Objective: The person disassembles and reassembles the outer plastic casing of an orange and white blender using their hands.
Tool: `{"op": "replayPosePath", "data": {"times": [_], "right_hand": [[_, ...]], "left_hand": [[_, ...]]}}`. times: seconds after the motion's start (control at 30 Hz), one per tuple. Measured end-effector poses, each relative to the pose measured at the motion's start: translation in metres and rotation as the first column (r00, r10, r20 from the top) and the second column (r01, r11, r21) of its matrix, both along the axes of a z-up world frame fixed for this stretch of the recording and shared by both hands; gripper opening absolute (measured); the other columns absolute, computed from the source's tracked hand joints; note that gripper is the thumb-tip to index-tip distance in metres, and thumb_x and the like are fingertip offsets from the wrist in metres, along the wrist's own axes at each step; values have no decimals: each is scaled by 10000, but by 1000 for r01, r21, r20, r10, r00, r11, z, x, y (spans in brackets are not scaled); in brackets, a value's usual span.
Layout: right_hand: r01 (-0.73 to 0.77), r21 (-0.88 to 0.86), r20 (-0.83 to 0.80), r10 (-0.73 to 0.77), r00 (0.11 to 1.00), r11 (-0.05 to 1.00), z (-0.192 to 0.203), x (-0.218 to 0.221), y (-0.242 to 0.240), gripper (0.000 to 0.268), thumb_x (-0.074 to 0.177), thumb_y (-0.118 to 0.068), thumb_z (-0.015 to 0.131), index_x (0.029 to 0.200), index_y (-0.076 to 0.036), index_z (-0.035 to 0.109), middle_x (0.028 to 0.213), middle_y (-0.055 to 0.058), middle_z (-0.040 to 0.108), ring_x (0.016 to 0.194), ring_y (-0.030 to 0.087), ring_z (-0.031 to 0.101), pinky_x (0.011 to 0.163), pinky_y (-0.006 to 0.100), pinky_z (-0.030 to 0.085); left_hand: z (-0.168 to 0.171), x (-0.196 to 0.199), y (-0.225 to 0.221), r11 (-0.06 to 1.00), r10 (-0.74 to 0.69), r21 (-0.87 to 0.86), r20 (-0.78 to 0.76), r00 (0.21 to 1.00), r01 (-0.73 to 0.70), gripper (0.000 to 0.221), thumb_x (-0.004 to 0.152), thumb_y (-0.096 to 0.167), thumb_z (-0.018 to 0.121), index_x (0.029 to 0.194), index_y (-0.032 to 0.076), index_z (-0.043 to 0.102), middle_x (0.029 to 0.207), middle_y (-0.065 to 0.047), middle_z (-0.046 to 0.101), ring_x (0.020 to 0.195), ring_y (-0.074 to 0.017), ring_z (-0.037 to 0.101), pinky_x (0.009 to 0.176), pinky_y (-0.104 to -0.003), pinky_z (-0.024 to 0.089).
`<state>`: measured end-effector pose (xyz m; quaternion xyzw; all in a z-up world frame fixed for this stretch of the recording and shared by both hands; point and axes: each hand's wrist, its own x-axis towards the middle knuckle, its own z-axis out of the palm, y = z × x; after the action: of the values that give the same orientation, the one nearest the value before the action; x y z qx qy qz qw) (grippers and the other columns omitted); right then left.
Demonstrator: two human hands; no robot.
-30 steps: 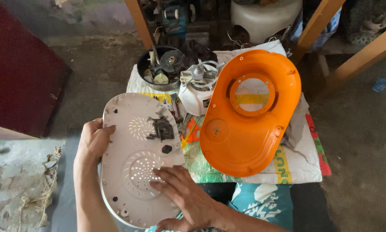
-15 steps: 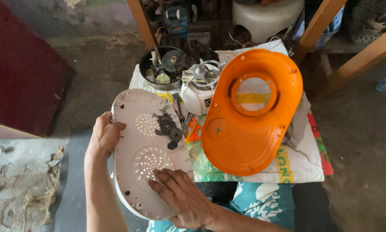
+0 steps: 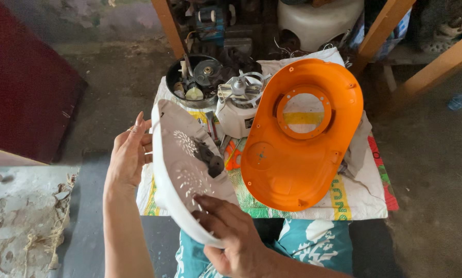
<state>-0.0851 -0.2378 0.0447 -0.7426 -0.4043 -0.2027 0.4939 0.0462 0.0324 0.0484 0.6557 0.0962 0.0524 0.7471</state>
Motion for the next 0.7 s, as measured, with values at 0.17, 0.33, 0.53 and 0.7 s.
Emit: {"op": "replayPosePath", "data": {"times": [0.17, 0.33, 0.53, 0.7], "right_hand": [[160, 189, -600, -14, 800, 969, 1, 5, -16, 240, 885, -20, 694, 1110, 62, 683, 913, 175, 724, 787, 229, 734, 704, 312, 587], [323, 479, -632, 65, 772, 816, 2, 35, -40, 352, 795, 12, 723, 1136, 77, 667, 1015, 152, 759, 870, 197, 731, 762, 314, 599], [466, 719, -656, 280, 701, 516, 0, 68, -77, 511, 703, 95, 659, 1212, 83, 623, 1102, 172, 718, 989, 266, 713, 900, 392, 560], [473, 747, -651, 371, 663, 467, -17, 85, -103, 592, 695, 70, 625, 1286, 58, 595, 1181, 150, 689, 1096, 267, 677, 983, 385, 531]], "left_hand": [[-22, 18, -29, 985, 79, 160, -52, 996, -69, 603, 975, 443, 594, 1291, -68, 642, 1004, -143, 760, 926, -219, 738, 759, -390, 597], [-85, 40, -54, 999, -46, -22, -1, 999, 46, 557, 1037, 378, 573, 1365, -69, 628, 1179, -146, 687, 1017, -221, 612, 930, -379, 482], [-110, 54, -65, 998, 51, 25, 73, 996, -53, 576, 972, 320, 599, 1442, 1, 507, 1281, -93, 675, 1107, -158, 616, 938, -334, 488], [-87, 52, -67, 992, 125, -24, -22, 992, -126, 496, 962, 260, 627, 1377, -10, 592, 1142, -93, 712, 975, -151, 646, 825, -338, 510]]}}
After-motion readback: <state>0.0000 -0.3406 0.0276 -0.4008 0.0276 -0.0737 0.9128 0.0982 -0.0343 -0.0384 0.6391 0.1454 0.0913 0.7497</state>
